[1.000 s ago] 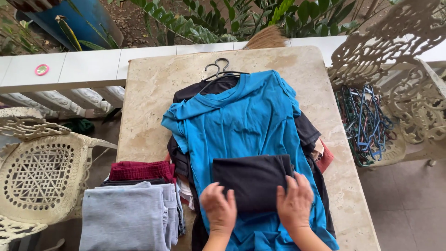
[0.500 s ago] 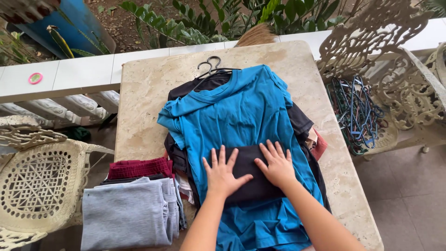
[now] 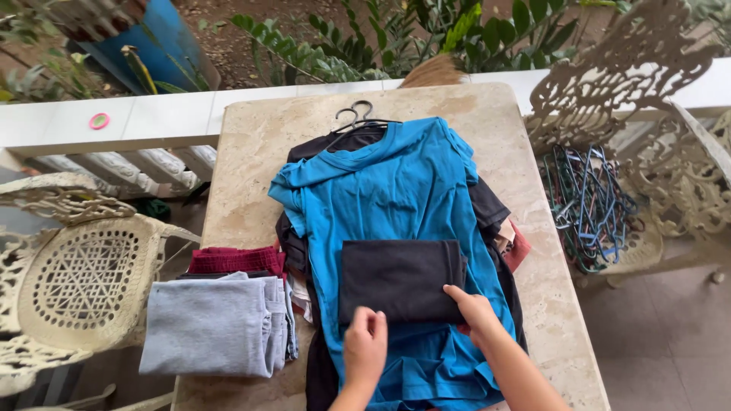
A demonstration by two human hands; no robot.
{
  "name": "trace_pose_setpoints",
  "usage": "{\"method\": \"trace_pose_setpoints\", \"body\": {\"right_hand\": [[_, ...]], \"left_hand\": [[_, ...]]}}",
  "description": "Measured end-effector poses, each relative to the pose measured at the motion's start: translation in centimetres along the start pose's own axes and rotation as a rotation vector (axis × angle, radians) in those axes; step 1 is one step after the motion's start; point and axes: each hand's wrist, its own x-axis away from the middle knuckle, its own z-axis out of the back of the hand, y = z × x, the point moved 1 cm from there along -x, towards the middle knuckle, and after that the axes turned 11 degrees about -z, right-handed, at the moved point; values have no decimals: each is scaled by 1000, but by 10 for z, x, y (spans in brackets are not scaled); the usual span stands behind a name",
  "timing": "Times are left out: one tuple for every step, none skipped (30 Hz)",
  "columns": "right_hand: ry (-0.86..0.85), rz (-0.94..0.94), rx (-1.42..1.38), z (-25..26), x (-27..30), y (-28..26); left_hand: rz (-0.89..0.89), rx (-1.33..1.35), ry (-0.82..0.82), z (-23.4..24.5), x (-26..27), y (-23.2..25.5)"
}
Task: Folding shirts and pants on a table and using hangers.
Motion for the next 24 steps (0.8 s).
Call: {"method": "trace_pose_setpoints", "body": {"right_hand": [[-9,7,9,-4,19,-15],[-94,-61,-60,-6,39,-28],[-179,-130,-128,-7,59,-41],[-181,-124,-125,-7,73,-47],[-260,-107,-206,-8,88,-53],[-345,-89,-285,-12,103,-59],[-352,-83,-279,-9,111,-62],[-447,-89,-349,-7,120,-65],[-541,-96,-418,-7,128,-67],[-546,-95,-415,0,132,-66],[-592,-36,-419,6,136,-66],[-636,23,-425,12,140,-66],[-639,24,-424,21,142,-62],[-602,96,-380,29,143,-61],[-565,167,-336,37,145,-60],[-575,169,-324,45,138,-55],[-509,164,-282,53,131,-51],[-449,159,-240,57,124,-47],[-464,159,-227,60,124,-47],[-488,170,-231,61,123,-45],[-511,180,-235,61,121,-45],[-521,179,-233,56,118,-45],[-600,167,-265,50,114,-46],[-676,151,-303,44,110,-42]], "left_hand": [[3,-3,14,-18,13,-23],[215,366,-187,-42,28,-46],[421,737,-388,-66,43,-68],[416,740,-383,-66,44,-56],[602,942,-431,-67,47,-45],[789,1141,-471,-66,49,-35],[782,1142,-462,-64,39,-17],[891,1335,-350,-60,30,0],[995,1526,-229,-56,20,17],[991,1526,-224,-64,13,6],[847,1658,-146,-71,5,-5],[697,1781,-69,-77,-4,-16],[694,1780,-67,-71,-13,-14],[632,1826,-10,-63,-24,-12],[569,1869,48,-55,-34,-10],[560,1872,63,-37,-40,4],[467,1952,17,-19,-47,19],[369,2022,-27,4,-53,32],[357,2019,-7,20,-56,35],[298,2023,-115,38,-59,38],[239,2021,-224,55,-63,40],[235,2014,-218,71,-65,33],[236,1943,-268,86,-68,25],[244,1871,-321,101,-69,16]]}}
